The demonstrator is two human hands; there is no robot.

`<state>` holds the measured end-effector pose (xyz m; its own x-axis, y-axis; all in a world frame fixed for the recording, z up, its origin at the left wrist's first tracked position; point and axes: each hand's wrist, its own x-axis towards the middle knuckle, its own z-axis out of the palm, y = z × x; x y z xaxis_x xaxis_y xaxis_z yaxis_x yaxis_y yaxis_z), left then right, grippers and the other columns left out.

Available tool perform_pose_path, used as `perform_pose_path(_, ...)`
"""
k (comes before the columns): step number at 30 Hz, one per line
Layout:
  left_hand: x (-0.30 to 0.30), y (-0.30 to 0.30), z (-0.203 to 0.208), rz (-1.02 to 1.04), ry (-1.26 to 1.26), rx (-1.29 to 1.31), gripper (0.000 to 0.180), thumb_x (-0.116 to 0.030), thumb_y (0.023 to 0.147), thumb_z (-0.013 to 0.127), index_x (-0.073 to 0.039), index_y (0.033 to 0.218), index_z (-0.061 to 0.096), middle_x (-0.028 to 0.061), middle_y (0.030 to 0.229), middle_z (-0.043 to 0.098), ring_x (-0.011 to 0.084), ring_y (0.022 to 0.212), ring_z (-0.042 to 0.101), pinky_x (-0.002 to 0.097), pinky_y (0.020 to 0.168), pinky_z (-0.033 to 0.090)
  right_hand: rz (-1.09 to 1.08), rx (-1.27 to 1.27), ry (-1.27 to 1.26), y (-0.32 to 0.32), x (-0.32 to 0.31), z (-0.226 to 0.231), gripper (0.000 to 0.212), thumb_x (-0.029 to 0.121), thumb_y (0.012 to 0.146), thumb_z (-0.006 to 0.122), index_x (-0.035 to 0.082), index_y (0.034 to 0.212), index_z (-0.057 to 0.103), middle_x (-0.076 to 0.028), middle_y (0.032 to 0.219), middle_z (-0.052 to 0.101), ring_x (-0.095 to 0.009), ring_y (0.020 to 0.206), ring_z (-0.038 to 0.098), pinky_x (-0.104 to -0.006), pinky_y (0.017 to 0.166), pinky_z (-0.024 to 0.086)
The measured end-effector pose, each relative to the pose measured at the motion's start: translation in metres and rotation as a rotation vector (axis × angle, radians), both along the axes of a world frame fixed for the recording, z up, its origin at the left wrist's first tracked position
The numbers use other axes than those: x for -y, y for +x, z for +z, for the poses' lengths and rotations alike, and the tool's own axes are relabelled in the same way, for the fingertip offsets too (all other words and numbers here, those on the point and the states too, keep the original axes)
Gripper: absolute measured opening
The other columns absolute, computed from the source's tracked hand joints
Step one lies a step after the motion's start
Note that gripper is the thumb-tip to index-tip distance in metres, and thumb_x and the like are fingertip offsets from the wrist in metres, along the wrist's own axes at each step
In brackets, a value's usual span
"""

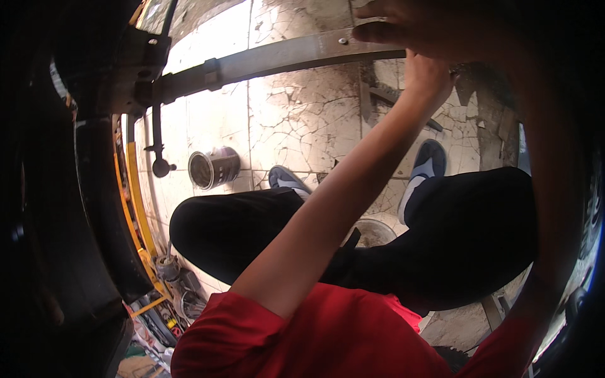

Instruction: The person sits under a raised vehicle and scrubs a metal undercarriage beam with a wire brush. They repeatedly scrub the same section of the beam, occasionally pausing to reposition their hands or the brush.

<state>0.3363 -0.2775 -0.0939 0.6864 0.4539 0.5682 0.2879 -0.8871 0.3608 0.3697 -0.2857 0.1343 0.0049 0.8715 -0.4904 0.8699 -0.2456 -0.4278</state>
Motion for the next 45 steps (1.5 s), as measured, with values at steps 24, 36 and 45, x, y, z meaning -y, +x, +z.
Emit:
perform_pose_path(24, -0.041, -0.015, -0.002, -0.234, -0.185, 0.035, 0.056, -0.019, 0.089, 0.07, -0.004, 0.141, 0.053, 0.0216, 0.141, 0.054, 0.0361, 0.138, 0.045, 0.0528, 0.114, 0.037, -0.125, 0.281, 0.199, 0.051, 0.009, -0.045, 0.059, 0.051, 0.107, 0.043, 0.009, 0.148, 0.051, -0.018, 0.131, 0.067, -0.034, 0.114, 0.068, -0.0441, 0.101, 0.051)
perform_pose_path(36, -0.007, -0.095, 0.029, -0.343, -1.995, 0.71, 0.031, -0.016, 0.107, 0.054, -0.004, 0.135, 0.057, 0.0092, 0.128, 0.066, 0.0198, 0.11, 0.067, 0.0315, 0.098, 0.054, -0.279, 0.122, 0.492, 0.07, 0.025, -0.06, 0.084, 0.067, 0.1, 0.044, 0.005, 0.156, 0.036, -0.025, 0.128, 0.067, -0.032, 0.122, 0.064, -0.0418, 0.105, 0.047)
perform_pose_path(45, 0.002, -0.12, 0.043, -0.686, -1.993, 0.918, 0.041, -0.009, 0.103, 0.059, -0.007, 0.143, 0.05, 0.0071, 0.14, 0.058, 0.0155, 0.122, 0.06, 0.0291, 0.1, 0.053, -0.196, -0.335, 0.076, 0.054, 0.039, -0.039, 0.085, 0.055, 0.092, 0.072, 0.004, 0.153, 0.041, -0.014, 0.128, 0.066, -0.019, 0.113, 0.062, -0.0355, 0.095, 0.053)
